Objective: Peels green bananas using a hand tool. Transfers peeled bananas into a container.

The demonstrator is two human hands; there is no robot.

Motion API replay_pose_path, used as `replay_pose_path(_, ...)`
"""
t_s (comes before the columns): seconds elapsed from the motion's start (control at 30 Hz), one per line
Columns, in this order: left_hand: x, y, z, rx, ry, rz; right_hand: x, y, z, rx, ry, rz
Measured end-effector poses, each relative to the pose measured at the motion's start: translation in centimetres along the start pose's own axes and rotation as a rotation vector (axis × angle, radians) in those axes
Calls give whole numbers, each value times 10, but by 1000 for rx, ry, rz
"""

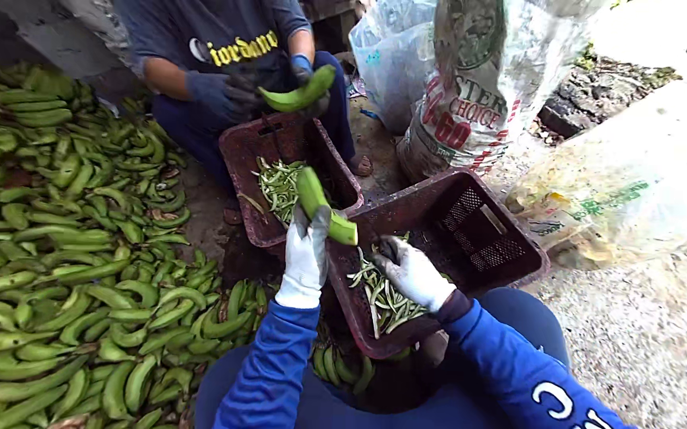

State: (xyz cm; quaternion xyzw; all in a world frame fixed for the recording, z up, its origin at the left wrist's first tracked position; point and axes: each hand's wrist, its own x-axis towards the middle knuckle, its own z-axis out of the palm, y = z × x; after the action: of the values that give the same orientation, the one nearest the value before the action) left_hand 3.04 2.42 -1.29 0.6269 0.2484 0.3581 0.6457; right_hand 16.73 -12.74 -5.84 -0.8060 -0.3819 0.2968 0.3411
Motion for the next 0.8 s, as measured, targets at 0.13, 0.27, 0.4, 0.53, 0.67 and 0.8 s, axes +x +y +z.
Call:
replay_pose_path(0.13,-6,1,-16,-153,26,-223,-13,-12,-3,2,122,-369)
replay_pose_path(0.27,-16,-1,-17,-220,-70,-318,-21,-22,12,-143,119,-606)
replay_pose_path(0.4,-23,5,-13,-35,-108,-369,1,-19,11,-261,345,-519)
replay_pose_path(0.53,-23,4,-11,-120,-148,-458,25,-8,-37,-180,482,-150)
replay_pose_path(0.67,-14,4,-17,-285,-73,-505,0,-15,-37,-2,401,-226)
replay_pose_path(0.8,-16,-2,-18,-264,33,-431,-27,-23,6,47,98,-446)
